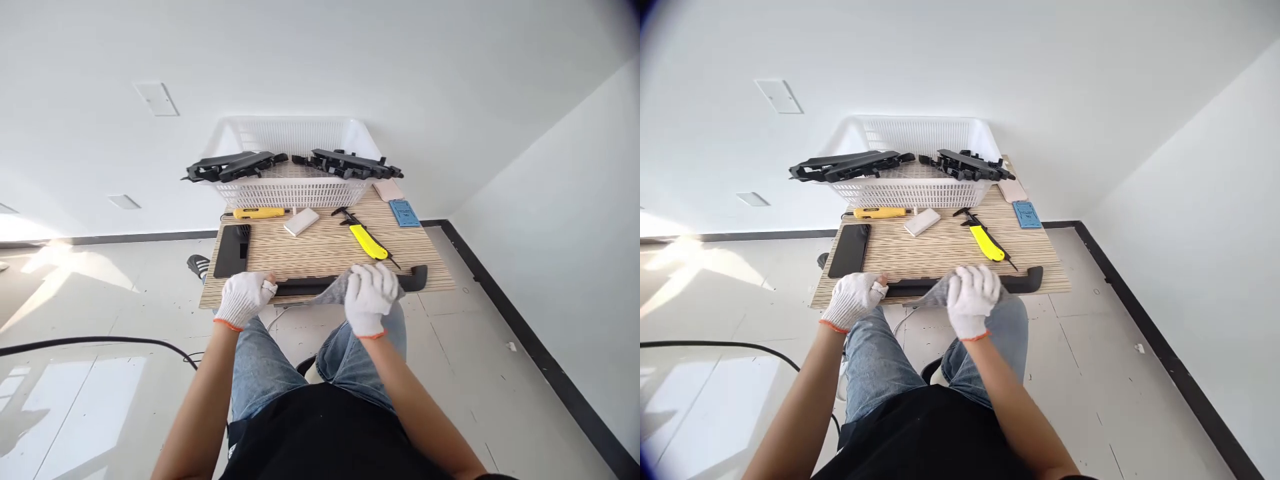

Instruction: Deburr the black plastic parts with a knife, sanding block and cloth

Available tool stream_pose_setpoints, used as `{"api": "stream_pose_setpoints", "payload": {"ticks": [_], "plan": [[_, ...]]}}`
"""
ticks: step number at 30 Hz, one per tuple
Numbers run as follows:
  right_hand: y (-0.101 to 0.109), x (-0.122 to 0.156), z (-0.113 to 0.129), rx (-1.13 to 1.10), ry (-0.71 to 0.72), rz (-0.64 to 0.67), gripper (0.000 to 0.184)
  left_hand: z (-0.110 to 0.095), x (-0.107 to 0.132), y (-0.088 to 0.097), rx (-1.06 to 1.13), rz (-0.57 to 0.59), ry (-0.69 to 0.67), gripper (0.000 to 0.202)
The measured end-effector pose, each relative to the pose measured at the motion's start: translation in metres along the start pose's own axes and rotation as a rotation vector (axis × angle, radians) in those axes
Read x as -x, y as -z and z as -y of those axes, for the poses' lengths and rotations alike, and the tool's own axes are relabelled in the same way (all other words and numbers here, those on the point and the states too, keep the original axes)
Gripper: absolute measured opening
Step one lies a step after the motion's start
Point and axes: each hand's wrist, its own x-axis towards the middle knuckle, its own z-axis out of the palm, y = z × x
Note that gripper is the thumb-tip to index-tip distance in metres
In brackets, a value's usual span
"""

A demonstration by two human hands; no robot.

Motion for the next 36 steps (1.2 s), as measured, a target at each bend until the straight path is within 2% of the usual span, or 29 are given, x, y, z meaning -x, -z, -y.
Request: {"api": "stream_pose_setpoints", "payload": {"ticks": [3,5,7,9,12,17,24,26,28,32,36], "plan": [[-0.010,0.010,0.055,-0.085,0.112,0.124,0.027,0.002,0.002,-0.005,0.017,-0.038,-0.025,0.056],[-0.015,0.014,0.087,-0.161,0.181,0.230,0.031,0.004,0.002,-0.008,0.035,-0.036,-0.012,0.058],[-0.018,0.016,0.111,-0.205,0.201,0.280,0.035,0.006,0.003,-0.009,0.069,-0.025,-0.001,0.062],[-0.018,0.015,0.121,-0.216,0.198,0.314,0.033,0.008,0.004,-0.011,0.103,-0.027,-0.009,0.063],[-0.016,0.010,0.119,-0.220,0.213,0.367,0.030,0.011,0.007,-0.014,0.127,-0.041,-0.037,0.062],[-0.012,-0.002,0.094,-0.261,0.233,0.399,0.033,0.012,0.009,-0.017,0.103,-0.056,-0.101,0.062],[-0.005,-0.013,0.068,-0.225,0.087,0.423,0.039,0.013,0.008,-0.015,0.153,-0.044,-0.133,0.072],[-0.002,-0.013,0.066,-0.214,0.054,0.447,0.038,0.016,0.009,-0.016,0.311,-0.059,-0.090,0.077],[0.001,-0.013,0.066,-0.199,0.036,0.470,0.038,0.020,0.009,-0.019,0.574,-0.042,-0.002,0.084],[0.007,-0.016,0.068,-0.167,0.002,0.519,0.039,0.025,0.007,-0.022,1.167,0.071,0.139,0.100],[0.016,-0.027,0.069,-0.148,-0.030,0.621,0.040,0.022,0.007,-0.022,1.486,0.103,0.183,0.103]]}}
